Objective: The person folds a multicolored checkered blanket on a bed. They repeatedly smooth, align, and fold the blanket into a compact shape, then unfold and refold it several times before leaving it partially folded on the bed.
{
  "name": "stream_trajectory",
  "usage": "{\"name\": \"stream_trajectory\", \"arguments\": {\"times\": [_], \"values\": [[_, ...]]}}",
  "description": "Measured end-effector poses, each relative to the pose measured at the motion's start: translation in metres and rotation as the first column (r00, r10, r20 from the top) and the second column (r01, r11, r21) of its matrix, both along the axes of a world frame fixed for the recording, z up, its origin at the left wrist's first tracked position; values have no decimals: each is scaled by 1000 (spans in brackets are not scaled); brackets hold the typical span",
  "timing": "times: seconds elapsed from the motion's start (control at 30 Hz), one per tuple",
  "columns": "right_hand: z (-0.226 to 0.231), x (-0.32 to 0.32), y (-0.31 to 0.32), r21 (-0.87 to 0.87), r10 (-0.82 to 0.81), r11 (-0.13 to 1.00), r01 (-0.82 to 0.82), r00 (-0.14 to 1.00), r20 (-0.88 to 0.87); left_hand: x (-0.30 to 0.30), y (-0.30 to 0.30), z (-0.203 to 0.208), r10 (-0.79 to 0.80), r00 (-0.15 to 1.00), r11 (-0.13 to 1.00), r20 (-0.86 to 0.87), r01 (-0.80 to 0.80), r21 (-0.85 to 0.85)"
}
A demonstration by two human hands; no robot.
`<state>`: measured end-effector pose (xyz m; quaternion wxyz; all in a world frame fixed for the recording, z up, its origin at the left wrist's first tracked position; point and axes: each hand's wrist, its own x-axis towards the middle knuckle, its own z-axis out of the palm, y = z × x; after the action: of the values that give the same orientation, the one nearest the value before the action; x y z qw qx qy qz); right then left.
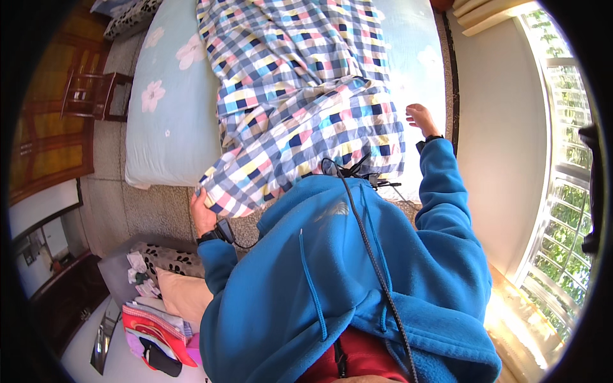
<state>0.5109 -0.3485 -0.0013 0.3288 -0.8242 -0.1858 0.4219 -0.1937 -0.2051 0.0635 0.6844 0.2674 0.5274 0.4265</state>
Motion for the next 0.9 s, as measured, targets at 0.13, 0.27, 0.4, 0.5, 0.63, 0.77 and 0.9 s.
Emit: {"name": "stream_trajectory", "arguments": {"times": [0.13,0.27,0.4,0.5,0.63,0.77,0.9], "values": [[-49,0,-28,-13,-32,999,31,995,-97,-15,0,-27,-48,999,993,23,50,-105],[-78,-23,-14,41,150,987,-152,987,58,-19,-12,-43,-110,988,975,113,129,-181],[-82,-38,17,1,-4,1000,4,977,211,-21,-27,-46,-136,984,972,117,156,-178],[-78,-35,31,44,-28,999,20,981,192,-20,-40,-47,-128,989,968,75,141,-209],[-77,-31,39,63,-78,996,68,982,170,-11,-60,-47,-175,984,952,-21,164,-259],[-77,-34,40,48,-99,994,94,989,113,5,-81,-37,-292,956,915,7,281,-289],[-80,-36,42,45,-107,993,106,994,36,16,-90,-30,-481,872,820,-88,412,-396]]}}
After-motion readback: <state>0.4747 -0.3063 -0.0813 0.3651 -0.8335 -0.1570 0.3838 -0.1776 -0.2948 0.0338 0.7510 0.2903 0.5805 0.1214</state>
